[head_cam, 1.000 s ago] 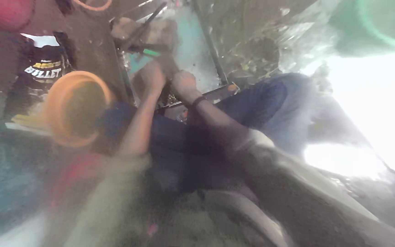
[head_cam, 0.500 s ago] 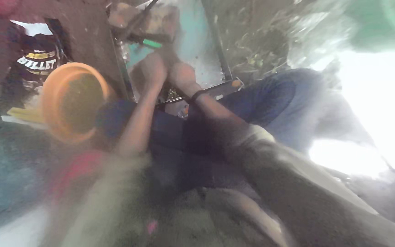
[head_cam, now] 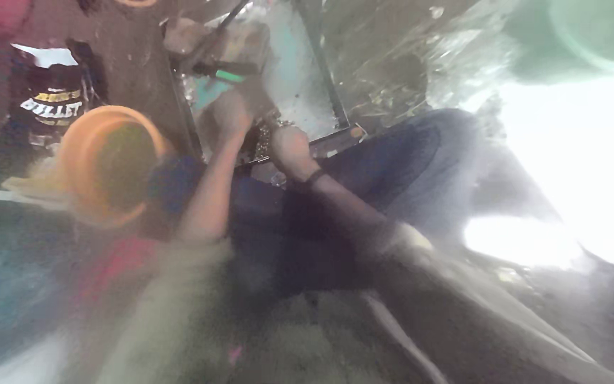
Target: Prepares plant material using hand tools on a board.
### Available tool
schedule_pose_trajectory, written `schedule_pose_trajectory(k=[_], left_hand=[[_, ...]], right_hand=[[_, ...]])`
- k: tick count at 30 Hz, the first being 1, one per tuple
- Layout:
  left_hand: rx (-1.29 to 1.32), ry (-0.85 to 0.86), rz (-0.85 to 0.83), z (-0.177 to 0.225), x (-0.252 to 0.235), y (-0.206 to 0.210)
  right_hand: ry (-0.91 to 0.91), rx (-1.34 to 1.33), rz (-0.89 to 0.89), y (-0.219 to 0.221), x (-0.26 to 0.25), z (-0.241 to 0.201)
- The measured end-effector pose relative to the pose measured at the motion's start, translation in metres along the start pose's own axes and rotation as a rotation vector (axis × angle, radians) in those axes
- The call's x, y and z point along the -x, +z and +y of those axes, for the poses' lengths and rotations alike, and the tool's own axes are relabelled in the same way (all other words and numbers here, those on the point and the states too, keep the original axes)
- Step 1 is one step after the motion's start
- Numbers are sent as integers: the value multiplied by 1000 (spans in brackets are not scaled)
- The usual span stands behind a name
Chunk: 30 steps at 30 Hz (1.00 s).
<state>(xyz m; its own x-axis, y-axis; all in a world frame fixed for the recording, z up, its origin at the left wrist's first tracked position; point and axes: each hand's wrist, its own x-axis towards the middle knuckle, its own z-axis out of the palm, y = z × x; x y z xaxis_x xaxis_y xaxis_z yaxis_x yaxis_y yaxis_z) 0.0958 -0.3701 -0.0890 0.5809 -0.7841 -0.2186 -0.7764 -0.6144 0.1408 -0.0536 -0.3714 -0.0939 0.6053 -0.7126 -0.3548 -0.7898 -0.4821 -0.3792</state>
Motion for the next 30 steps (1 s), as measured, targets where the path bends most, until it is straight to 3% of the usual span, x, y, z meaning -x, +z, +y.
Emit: schedule_pose_trajectory(k=[5, 10, 15, 21, 26, 30], left_hand=[[-14, -79, 20, -2, -3, 5], [-38, -27, 13, -6, -2, 7], [5, -23, 12, -6, -6, 4], [26, -23, -12, -3, -5, 2], [4, 66, 108, -12, -13, 17], [45, 37, 71, -10, -13, 13]], right_hand=[[-39, -22, 1, -6, -30, -14], [-59, -31, -26, -6, -49, -22], [-43, 12, 15, 11, -30, -9], [-9, 35, -75, 10, 4, 11], [23, 6, -111, -5, 4, 7], [49, -15, -70, -2, -2, 13]])
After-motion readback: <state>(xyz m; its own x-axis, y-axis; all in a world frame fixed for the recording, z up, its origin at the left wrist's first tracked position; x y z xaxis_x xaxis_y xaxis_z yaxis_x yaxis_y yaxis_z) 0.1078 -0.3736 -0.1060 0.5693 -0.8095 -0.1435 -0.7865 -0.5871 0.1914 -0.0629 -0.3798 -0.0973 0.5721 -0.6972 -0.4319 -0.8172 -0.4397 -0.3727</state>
